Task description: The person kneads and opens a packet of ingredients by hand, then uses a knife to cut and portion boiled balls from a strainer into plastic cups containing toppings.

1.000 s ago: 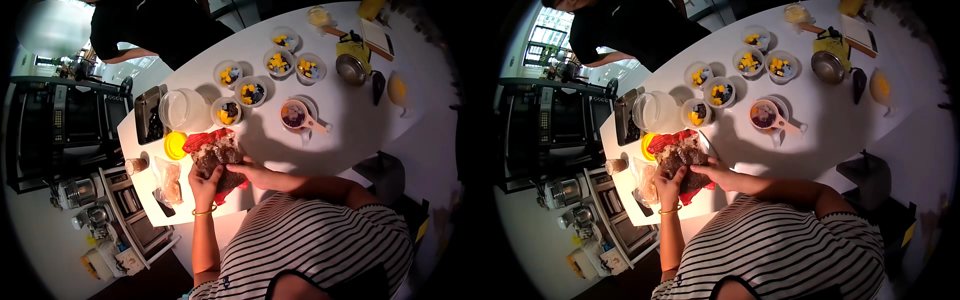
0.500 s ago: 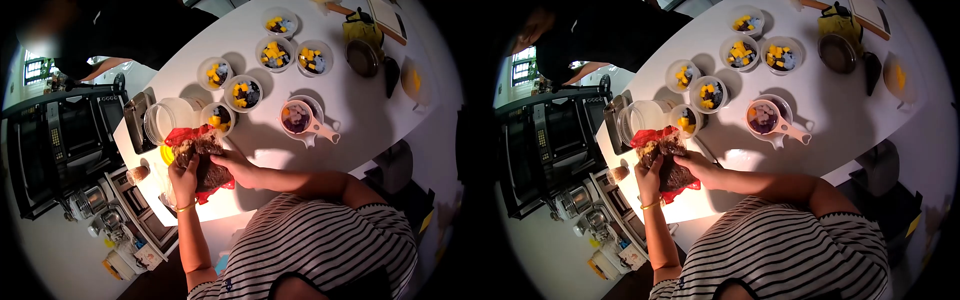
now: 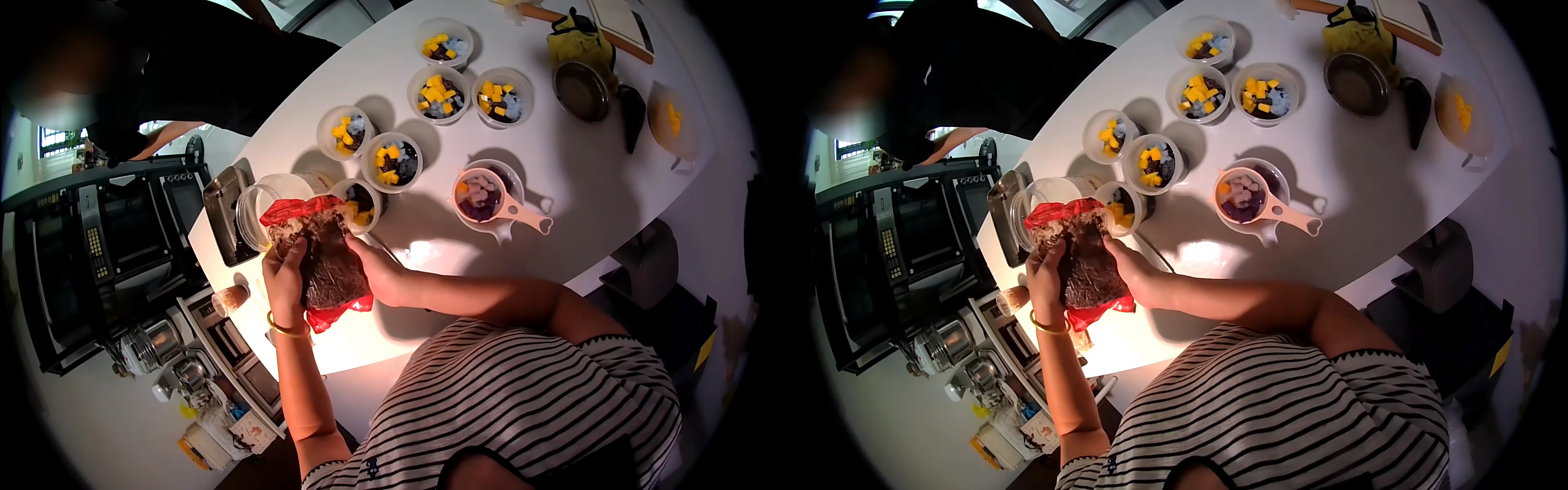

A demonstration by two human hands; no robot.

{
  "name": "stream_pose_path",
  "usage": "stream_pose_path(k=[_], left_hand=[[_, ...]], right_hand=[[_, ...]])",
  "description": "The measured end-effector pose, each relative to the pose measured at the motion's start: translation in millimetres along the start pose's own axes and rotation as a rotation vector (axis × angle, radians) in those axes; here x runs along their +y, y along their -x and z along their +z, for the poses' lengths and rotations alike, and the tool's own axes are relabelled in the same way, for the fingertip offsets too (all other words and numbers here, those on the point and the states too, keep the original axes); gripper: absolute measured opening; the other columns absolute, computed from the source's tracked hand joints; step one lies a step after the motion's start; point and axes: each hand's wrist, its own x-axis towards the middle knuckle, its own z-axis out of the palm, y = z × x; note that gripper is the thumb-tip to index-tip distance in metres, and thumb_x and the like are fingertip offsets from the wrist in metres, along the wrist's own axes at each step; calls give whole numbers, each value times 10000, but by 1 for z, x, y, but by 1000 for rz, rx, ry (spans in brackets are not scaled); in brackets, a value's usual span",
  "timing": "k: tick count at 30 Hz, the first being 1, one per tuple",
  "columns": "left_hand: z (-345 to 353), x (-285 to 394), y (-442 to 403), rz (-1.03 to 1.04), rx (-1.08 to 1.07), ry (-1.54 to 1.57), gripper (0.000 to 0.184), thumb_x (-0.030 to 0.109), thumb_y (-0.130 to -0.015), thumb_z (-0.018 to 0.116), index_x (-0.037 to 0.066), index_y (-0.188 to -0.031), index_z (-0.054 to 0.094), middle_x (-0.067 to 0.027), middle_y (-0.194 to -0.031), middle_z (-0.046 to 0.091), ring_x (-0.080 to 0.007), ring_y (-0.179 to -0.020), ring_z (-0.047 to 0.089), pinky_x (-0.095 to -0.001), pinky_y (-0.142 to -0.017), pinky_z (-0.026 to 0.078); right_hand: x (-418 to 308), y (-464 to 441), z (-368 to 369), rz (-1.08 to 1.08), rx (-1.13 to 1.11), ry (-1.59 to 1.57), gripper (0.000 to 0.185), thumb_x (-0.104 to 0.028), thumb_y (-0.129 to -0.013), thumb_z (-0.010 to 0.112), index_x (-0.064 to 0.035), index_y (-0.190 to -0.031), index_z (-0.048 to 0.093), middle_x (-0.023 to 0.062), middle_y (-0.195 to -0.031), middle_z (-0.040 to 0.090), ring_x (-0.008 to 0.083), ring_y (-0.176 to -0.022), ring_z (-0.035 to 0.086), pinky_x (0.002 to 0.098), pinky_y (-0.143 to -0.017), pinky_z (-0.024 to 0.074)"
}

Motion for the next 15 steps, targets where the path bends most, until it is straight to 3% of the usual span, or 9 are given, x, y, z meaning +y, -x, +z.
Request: stream_pose_path(k=[3,7,10,12,15], left_hand=[[-4,-6,-6,-63,30,134,169,99,-876,570,-46,-900,654,-64,-813,663,-117,-653,596,-241,-611,469],[-12,-10,-10,-15,28,-26,193,120,-885,551,-46,-850,642,-48,-800,650,-102,-691,587,-221,-634,455],[6,-5,-7,57,28,-99,97,65,-828,619,-22,-872,616,-48,-798,641,-95,-705,572,-224,-639,446],[19,4,-1,119,31,-215,173,5,-757,666,0,-915,595,-43,-785,632,-96,-688,560,-232,-633,445],[3,1,-14,108,-84,-417,140,5,-758,654,5,-879,583,-28,-763,616,-91,-674,551,-226,-627,440]], right_hand=[[-2,4,6,-29,59,28,426,-353,-968,411,-34,-1242,475,83,-1200,555,174,-1089,530,326,-981,397],[-9,5,6,3,110,-50,372,-313,-964,425,-27,-1189,506,77,-1137,580,166,-1033,551,318,-926,428],[-8,-1,9,-6,201,64,397,-329,-967,411,-15,-1194,495,91,-1149,567,170,-1056,529,323,-945,400],[-7,-4,10,-7,156,284,435,-368,-973,382,-26,-1226,475,89,-1196,536,173,-1102,493,331,-986,355],[0,-7,9,-54,131,232,473,-412,-969,373,-47,-1259,454,76,-1236,507,172,-1125,464,335,-1012,318]])
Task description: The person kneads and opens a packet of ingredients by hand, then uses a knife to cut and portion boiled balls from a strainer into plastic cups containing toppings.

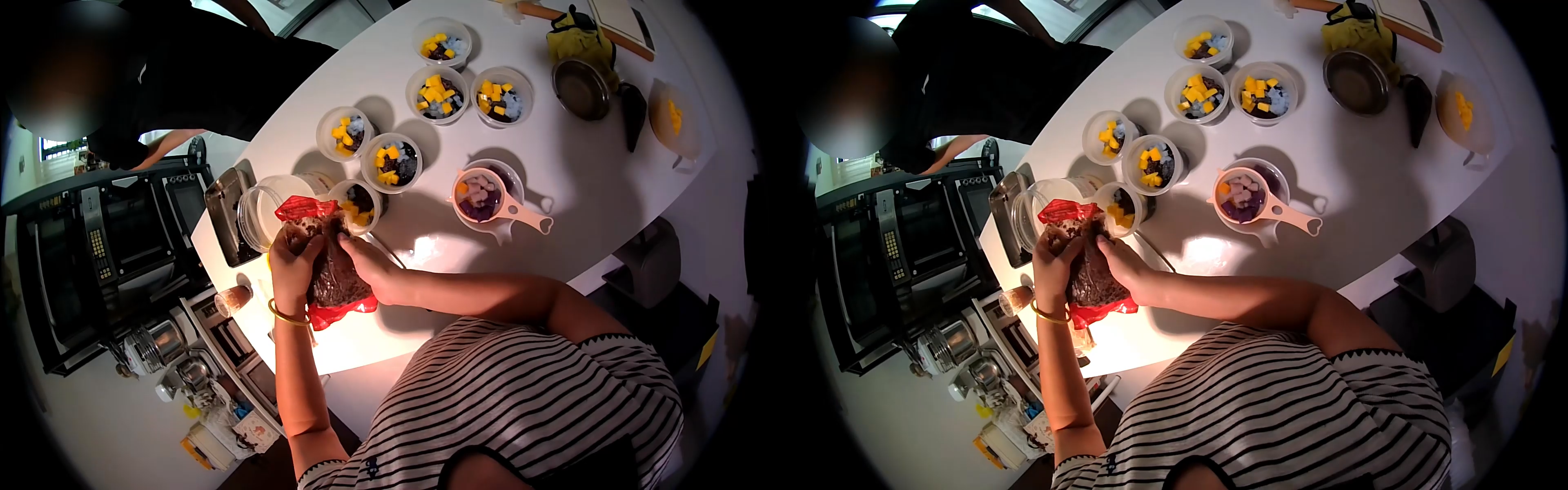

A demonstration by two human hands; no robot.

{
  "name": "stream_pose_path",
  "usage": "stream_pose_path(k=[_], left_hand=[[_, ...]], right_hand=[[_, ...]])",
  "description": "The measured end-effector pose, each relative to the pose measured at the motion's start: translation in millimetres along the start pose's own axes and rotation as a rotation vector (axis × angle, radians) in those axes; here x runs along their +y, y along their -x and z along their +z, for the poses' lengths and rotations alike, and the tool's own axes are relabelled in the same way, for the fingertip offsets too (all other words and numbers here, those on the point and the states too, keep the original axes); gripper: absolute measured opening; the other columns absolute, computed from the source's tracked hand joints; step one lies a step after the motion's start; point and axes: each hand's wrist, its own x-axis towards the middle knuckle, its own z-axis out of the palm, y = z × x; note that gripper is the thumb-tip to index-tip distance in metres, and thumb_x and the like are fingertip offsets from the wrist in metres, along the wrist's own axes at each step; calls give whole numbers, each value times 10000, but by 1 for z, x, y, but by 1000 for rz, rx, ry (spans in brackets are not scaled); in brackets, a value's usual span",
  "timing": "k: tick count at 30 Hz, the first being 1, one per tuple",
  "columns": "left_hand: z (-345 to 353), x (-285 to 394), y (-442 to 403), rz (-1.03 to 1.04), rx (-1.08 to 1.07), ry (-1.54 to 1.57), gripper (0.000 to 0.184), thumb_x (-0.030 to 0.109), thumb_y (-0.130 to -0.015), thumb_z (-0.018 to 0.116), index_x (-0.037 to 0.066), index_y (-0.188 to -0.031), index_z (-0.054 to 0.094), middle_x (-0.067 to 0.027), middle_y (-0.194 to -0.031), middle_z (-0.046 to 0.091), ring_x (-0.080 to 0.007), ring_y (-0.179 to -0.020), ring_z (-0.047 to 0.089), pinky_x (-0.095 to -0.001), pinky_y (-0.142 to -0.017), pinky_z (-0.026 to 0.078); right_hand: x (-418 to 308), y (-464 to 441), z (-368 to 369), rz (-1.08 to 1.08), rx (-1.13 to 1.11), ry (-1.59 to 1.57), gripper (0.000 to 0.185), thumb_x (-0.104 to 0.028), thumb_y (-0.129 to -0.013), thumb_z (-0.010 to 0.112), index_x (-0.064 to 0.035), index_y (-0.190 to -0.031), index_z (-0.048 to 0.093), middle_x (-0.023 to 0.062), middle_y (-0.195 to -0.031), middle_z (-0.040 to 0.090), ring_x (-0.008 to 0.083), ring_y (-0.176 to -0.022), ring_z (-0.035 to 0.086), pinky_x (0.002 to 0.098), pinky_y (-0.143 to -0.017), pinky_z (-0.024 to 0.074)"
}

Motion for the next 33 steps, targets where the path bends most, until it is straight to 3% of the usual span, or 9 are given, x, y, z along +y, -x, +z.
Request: stream_pose_path(k=[3,10,12,18,21,25,28,30,33], left_hand=[[6,2,-1,18,76,128,115,7,-760,651,19,-834,564,-11,-731,589,-78,-648,527,-219,-604,422],[2,-10,-6,-29,96,114,106,9,-769,640,33,-814,547,17,-708,550,-62,-639,493,-205,-589,394],[1,-11,-8,-38,79,231,102,10,-778,634,42,-828,551,23,-712,545,-56,-640,483,-197,-584,382],[2,-19,-9,-64,54,222,97,1,-793,616,56,-835,548,24,-734,554,-54,-648,489,-199,-590,386],[2,-11,-7,-90,38,285,94,-2,-795,611,57,-833,548,24,-745,558,-55,-649,489,-200,-594,389],[0,-12,-6,-111,81,311,93,-1,-797,610,58,-833,547,27,-753,559,-55,-650,488,-206,-600,393],[-2,-20,-7,-70,75,266,74,-5,-793,604,42,-815,550,11,-734,564,-68,-654,500,-217,-609,405],[1,-18,-6,122,108,-83,57,0,-779,604,15,-798,552,-13,-702,569,-83,-651,509,-234,-616,418],[-1,-2,-5,97,145,-32,64,9,-764,607,-7,-791,550,-37,-675,570,-101,-636,507,-247,-613,422]], right_hand=[[-2,-8,-5,24,-8,-18,480,-418,-961,399,-65,-1285,434,61,-1246,500,169,-1114,466,332,-1003,329],[-6,-11,-6,9,8,-76,445,-361,-945,471,-53,-1266,448,53,-1203,533,161,-1062,501,330,-920,399],[-8,-12,-3,9,120,-82,401,-336,-935,496,-54,-1220,496,55,-1161,564,156,-1009,532,326,-882,421],[-10,-12,-4,1,71,-209,324,-292,-938,496,-75,-1177,517,59,-1134,587,186,-1018,570,361,-914,464],[-12,-5,1,-22,2,-221,300,-308,-921,521,-65,-1092,560,52,-1086,595,148,-977,560,315,-889,439],[-4,-17,-6,-5,-69,-326,317,-313,-928,504,-67,-1121,555,65,-1124,579,160,-1008,549,332,-903,437],[-3,-19,-4,41,82,-387,264,-267,-957,445,-80,-1122,533,54,-1100,589,159,-994,569,356,-901,461],[2,-12,4,-105,293,-88,336,-326,-945,466,-64,-1140,546,77,-1146,559,168,-1046,505,319,-921,379],[2,-14,2,-69,244,-115,361,-332,-952,448,-63,-1174,541,72,-1142,563,170,-1032,502,305,-916,363]])
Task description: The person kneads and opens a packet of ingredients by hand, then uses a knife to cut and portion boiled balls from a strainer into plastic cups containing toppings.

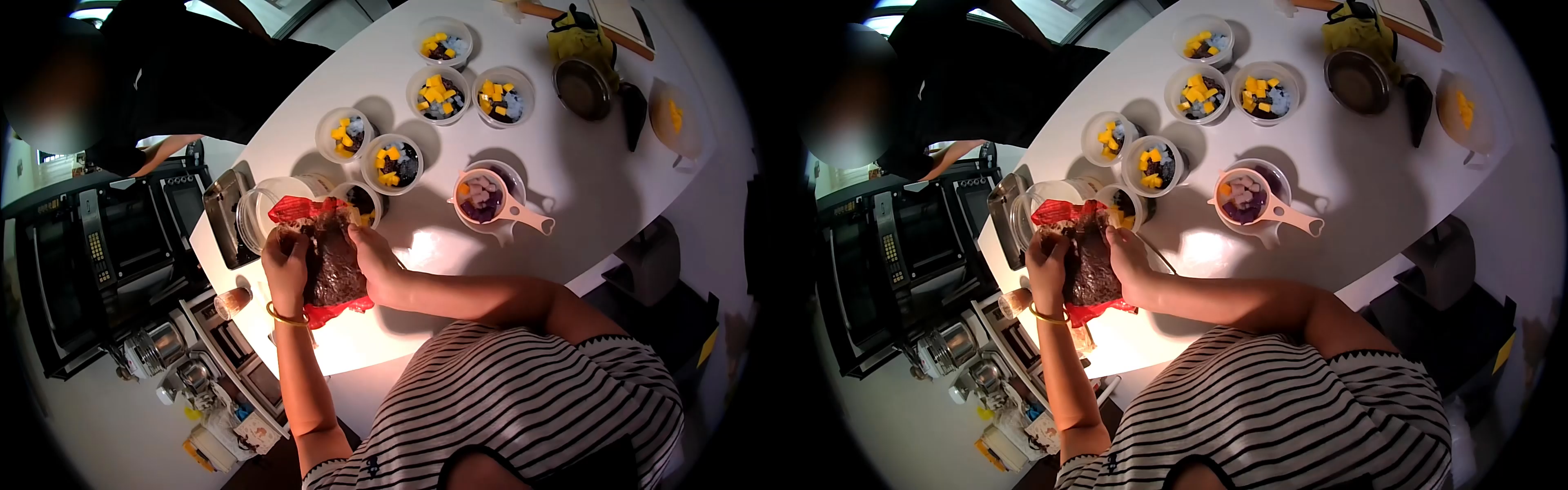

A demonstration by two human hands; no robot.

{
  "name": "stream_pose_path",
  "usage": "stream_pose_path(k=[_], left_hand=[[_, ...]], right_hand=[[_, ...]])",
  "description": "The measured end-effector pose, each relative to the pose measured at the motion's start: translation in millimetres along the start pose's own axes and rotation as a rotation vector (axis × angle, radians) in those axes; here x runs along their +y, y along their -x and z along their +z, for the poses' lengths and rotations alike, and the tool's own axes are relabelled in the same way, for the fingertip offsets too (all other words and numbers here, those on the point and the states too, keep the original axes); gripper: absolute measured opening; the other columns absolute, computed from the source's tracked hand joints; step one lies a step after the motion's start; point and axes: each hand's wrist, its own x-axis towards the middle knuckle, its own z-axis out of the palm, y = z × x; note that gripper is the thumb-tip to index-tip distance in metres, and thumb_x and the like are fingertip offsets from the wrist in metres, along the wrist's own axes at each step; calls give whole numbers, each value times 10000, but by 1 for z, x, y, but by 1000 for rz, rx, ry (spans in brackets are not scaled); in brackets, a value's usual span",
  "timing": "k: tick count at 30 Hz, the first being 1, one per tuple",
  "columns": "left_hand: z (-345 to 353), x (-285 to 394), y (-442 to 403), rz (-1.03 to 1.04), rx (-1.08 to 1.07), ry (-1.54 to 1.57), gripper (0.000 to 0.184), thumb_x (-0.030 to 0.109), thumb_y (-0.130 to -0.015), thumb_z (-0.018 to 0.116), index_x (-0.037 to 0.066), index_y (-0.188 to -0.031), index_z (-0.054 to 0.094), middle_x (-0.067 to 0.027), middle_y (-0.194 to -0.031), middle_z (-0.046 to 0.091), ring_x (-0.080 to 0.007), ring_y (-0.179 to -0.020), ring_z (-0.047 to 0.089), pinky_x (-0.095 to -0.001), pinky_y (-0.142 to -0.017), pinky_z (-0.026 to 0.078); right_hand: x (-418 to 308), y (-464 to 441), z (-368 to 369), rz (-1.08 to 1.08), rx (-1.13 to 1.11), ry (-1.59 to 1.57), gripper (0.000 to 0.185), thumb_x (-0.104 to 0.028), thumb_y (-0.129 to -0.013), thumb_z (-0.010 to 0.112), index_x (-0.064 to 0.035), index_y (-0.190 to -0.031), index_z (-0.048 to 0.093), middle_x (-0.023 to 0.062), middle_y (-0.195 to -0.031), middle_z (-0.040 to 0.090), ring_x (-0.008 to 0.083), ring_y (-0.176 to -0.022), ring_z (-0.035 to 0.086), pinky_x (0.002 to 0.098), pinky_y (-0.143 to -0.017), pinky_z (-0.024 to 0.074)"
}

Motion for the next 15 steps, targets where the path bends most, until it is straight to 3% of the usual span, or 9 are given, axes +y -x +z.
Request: stream_pose_path(k=[2,4,8,10,15], left_hand=[[2,6,2,49,-33,-49,75,14,-760,609,-12,-793,547,-45,-674,573,-108,-628,506,-253,-610,423],[3,4,-1,130,-63,-92,85,24,-754,608,-18,-790,543,-69,-669,580,-127,-613,508,-268,-604,426],[4,-1,-3,81,-61,-167,81,37,-753,605,-10,-784,547,-74,-664,576,-134,-619,525,-271,-612,432],[4,-10,-3,92,-50,-177,84,37,-752,609,-10,-787,548,-75,-667,578,-131,-624,529,-270,-615,433],[3,-15,-3,107,-20,7,55,0,-773,596,2,-811,556,-20,-696,568,-98,-648,511,-237,-617,417]], right_hand=[[0,-6,1,31,-67,-49,376,-332,-953,444,-61,-1196,536,72,-1145,563,173,-1033,502,305,-915,365],[4,-8,0,47,-43,11,319,-280,-990,367,-58,-1176,500,55,-1136,567,156,-1009,545,336,-914,440],[3,-17,-2,149,-38,11,346,-273,-995,337,-40,-1212,471,71,-1167,563,171,-1020,557,354,-928,440],[12,-25,-3,173,-30,-103,458,-361,-956,411,8,-1210,507,103,-1191,546,180,-1067,494,326,-922,369],[13,-27,-9,162,-60,-35,488,-379,-955,403,4,-1252,465,108,-1220,523,190,-1077,489,331,-935,360]])
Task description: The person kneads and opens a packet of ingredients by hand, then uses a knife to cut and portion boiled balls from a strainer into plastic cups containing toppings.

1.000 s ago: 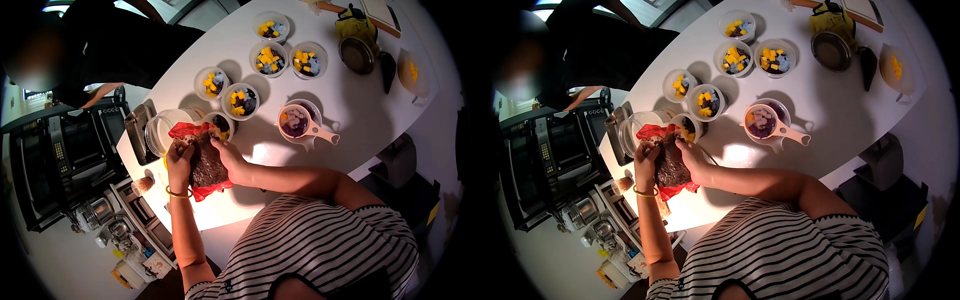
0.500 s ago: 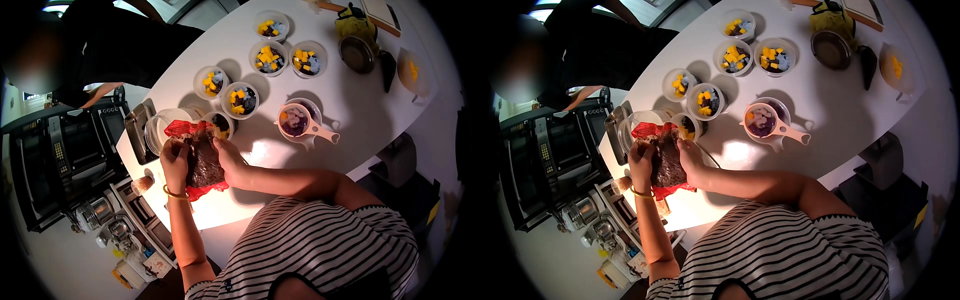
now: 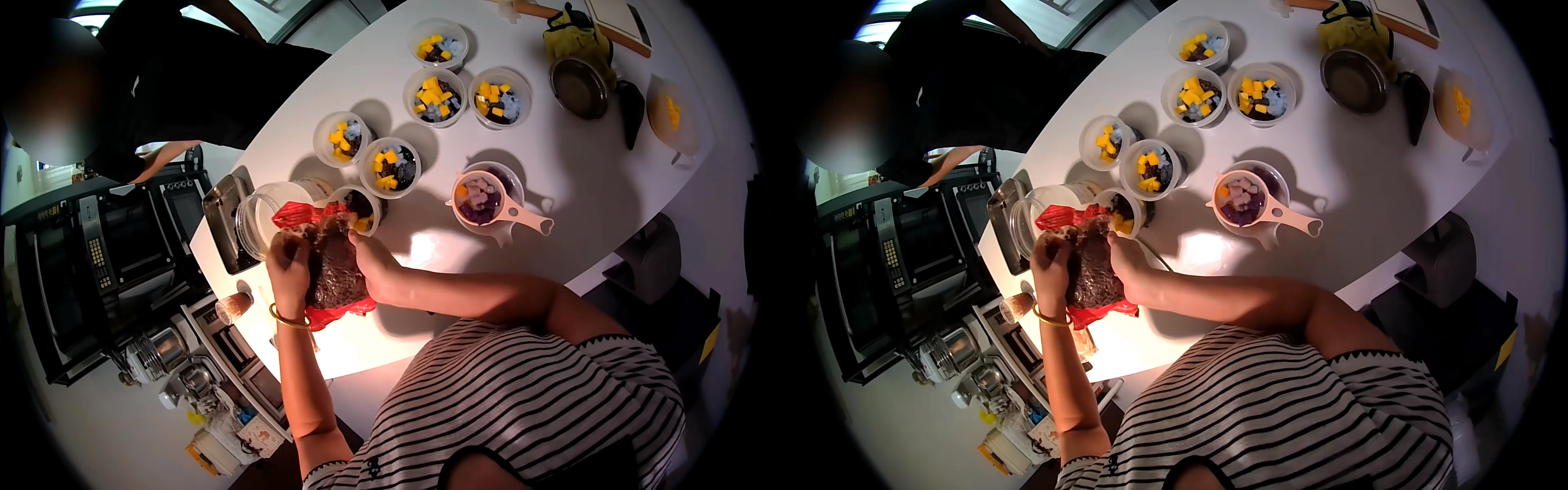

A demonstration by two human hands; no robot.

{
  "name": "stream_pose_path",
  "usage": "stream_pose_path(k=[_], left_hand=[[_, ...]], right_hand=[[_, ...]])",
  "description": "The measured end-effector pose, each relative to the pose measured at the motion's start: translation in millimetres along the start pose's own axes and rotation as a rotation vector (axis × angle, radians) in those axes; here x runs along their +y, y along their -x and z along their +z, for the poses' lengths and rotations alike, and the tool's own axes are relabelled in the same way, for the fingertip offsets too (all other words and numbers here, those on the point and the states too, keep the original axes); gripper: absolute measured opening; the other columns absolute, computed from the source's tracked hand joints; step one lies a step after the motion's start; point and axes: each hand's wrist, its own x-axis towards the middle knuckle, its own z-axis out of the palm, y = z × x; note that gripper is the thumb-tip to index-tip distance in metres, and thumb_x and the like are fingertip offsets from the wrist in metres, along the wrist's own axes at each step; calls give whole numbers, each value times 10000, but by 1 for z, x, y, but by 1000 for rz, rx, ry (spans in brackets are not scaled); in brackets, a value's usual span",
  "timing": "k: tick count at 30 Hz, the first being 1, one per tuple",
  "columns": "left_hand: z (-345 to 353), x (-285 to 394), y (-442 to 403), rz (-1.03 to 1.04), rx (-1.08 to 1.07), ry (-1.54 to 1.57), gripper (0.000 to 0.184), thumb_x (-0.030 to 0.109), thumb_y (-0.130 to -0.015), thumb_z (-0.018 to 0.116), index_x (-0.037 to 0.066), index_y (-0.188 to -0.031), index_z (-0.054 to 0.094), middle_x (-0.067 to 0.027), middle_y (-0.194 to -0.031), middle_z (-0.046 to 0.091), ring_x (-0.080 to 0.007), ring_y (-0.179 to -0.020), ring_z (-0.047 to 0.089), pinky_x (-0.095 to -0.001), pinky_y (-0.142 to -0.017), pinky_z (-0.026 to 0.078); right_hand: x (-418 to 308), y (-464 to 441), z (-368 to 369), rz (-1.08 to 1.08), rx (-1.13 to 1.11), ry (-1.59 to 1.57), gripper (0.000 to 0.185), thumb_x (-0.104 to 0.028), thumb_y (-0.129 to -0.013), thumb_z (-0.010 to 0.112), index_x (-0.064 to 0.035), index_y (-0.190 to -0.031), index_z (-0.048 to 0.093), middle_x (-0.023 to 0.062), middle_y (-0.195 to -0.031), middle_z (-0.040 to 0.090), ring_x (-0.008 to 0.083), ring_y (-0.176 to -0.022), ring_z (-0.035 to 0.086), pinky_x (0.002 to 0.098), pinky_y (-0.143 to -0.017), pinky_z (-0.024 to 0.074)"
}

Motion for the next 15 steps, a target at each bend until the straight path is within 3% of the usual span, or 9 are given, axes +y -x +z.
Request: stream_pose_path(k=[5,7,11,14,15], left_hand=[[1,2,4,-47,-49,41,55,-14,-784,587,13,-819,554,-3,-719,558,-79,-671,498,-215,-622,400],[1,2,2,-81,-60,29,57,-13,-784,587,14,-822,554,-5,-723,558,-76,-677,497,-212,-625,396],[0,1,4,-111,-42,75,59,-10,-791,585,19,-824,545,10,-711,539,-72,-674,488,-218,-629,390],[3,4,8,-205,9,197,65,-20,-791,578,32,-812,546,21,-723,540,-66,-680,483,-208,-641,380],[1,0,9,-213,17,268,70,-23,-793,573,40,-814,551,24,-733,544,-65,-683,482,-202,-648,376]], right_hand=[[1,1,2,21,-11,-62,478,-376,-962,392,-16,-1269,452,100,-1230,516,186,-1080,490,328,-958,343],[-16,30,11,18,49,44,383,-295,-998,302,-48,-1249,452,74,-1224,539,185,-1096,531,361,-993,402],[-6,15,3,22,-20,-33,391,-297,-995,305,-48,-1263,443,69,-1226,539,178,-1113,518,354,-990,400],[-12,24,4,7,-46,7,412,-319,-993,326,-40,-1273,443,66,-1220,542,161,-1104,510,329,-971,398],[-13,31,6,-87,23,138,426,-357,-983,352,-31,-1221,487,68,-1187,549,156,-1068,504,315,-939,391]])
